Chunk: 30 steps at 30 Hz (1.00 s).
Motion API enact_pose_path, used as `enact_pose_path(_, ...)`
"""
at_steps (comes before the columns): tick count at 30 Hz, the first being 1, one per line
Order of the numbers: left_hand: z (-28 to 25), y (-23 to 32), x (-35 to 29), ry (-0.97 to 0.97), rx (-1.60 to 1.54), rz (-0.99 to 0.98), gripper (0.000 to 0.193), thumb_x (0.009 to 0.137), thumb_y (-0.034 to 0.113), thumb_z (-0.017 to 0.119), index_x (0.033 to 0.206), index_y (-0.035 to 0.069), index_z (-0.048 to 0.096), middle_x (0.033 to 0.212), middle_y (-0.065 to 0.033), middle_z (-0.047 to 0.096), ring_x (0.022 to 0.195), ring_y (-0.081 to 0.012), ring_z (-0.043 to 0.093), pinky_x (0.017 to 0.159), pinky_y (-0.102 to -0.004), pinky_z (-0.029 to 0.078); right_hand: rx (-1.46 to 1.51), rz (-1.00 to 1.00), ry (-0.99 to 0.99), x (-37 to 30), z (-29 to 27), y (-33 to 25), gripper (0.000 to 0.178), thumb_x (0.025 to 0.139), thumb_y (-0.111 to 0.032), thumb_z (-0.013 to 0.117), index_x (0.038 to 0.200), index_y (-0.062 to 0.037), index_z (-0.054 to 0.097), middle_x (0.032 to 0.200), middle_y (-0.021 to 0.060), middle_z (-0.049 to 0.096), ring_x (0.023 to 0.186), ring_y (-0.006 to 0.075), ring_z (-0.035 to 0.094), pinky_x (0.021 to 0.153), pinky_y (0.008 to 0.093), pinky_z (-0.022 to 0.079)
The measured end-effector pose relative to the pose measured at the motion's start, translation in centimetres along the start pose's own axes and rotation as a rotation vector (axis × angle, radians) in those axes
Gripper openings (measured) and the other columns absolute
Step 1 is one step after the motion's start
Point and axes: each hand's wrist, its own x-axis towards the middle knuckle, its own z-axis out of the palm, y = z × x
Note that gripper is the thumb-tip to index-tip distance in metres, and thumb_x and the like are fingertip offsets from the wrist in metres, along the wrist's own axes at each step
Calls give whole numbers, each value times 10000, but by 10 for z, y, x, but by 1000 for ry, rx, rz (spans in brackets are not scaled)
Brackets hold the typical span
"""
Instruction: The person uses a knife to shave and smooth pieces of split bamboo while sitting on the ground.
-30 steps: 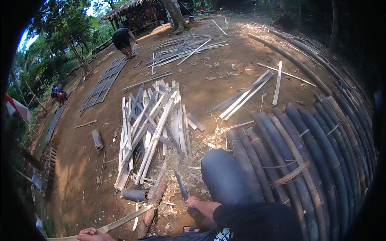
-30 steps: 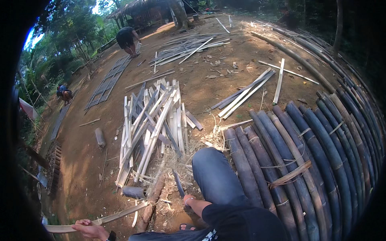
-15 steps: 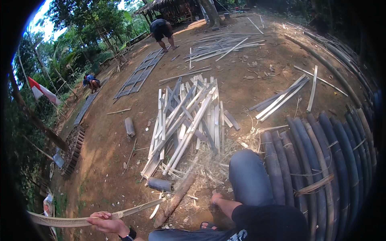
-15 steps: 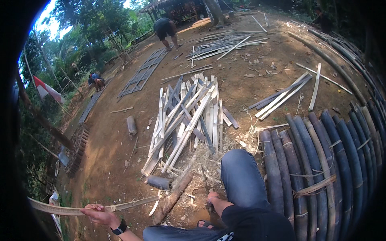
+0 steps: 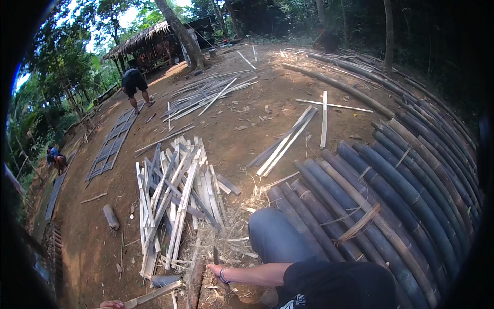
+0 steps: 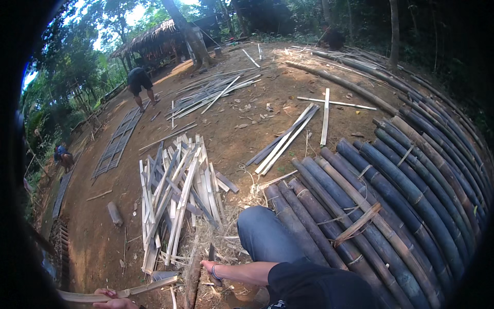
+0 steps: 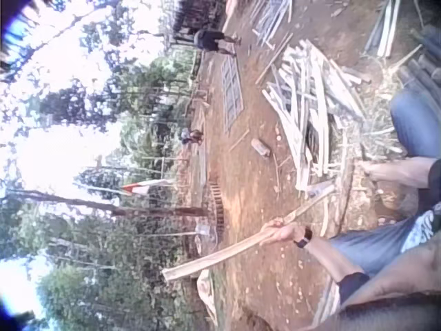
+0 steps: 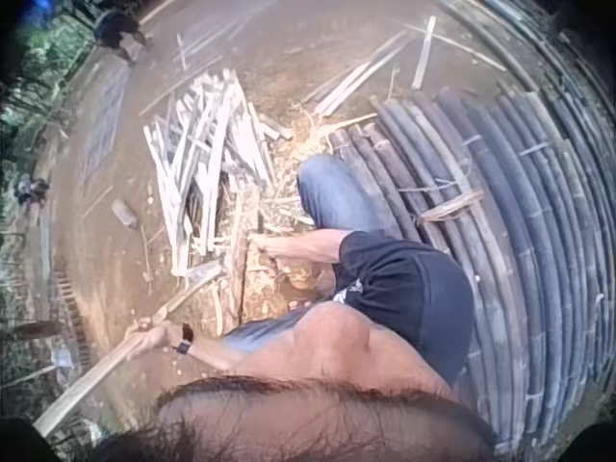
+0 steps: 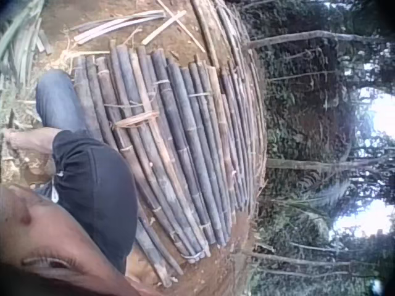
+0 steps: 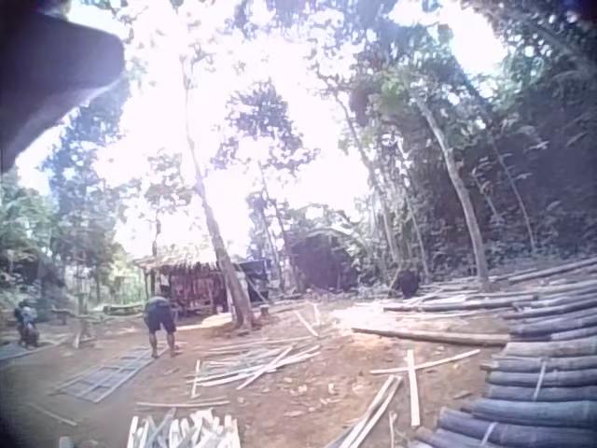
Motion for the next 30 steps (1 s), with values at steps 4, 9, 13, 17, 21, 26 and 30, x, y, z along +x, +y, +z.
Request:
enact_pose_path(4, -9, -22, 7, -52, 38, -81, 635, 907, 705, 253, 741, 121, 438, 553, 18, 366, 455, -123, 364, 417, -205, 305, 389, 30, -388, -95, -10, -68, 302, 894, -319, 572, 705, -92, 507, 549, 1, 491, 434, 84, 451, 405, 247, 404)
enact_pose_path(9, 14, -22, -12, 34, 49, -260, 578, 937, 648, 289, 772, 117, 444, 608, 7, 380, 480, -88, 338, 439, -210, 301, 268, 73, -665, -115, -50, -80, 272, 904, -269, 559, 696, -113, 481, 568, -30, 484, 424, 38, 428, 391, 202, 392)
enact_pose_path(13, 17, -41, -18, 94, 107, -333, 618, 938, 666, 238, 773, 96, 408, 618, 2, 363, 491, -80, 325, 442, -207, 290, 321, 191, -655, -92, -40, -55, 199, 895, -162, 549, 720, -97, 480, 560, -32, 489, 421, 51, 435, 399, 204, 417)
enact_pose_path(17, 22, -50, -21, 63, 83, -260, 626, 924, 686, 255, 764, 103, 416, 633, -2, 401, 488, -88, 369, 430, -217, 308, -13, 196, -530, -72, -48, -19, 127, 856, -110, 528, 753, -36, 534, 561, 23, 510, 443, 113, 470, 435, 275, 440)
enact_pose_path(21, 7, -76, -14, 15, 85, -270, 628, 912, 697, 287, 756, 104, 427, 612, -8, 402, 488, -99, 385, 442, -238, 326, -492, 144, -528, -47, -62, 4, 106, 805, -90, 549, 752, 1, 561, 595, 97, 570, 464, 173, 548, 445, 315, 467)
enact_pose_path(26, -4, -77, -9, -109, 142, -310, 637, 902, 703, 319, 809, 84, 443, 686, -26, 434, 594, -126, 441, 546, -266, 375, -1639, -268, -598, -69, -61, 2, 381, 807, -287, 570, 939, 55, 671, 903, 213, 688, 812, 313, 683, 743, 386, 538)
enact_pose_path(30, 7, -67, 0, -279, 107, -344, 615, 899, 678, 376, 882, 73, 490, 702, -28, 448, 635, -136, 457, 586, -263, 389, -1860, -256, -563, -94, -63, -11, 484, 785, -376, 585, 1062, 12, 667, 1067, 174, 671, 1014, 316, 644, 853, 373, 506)
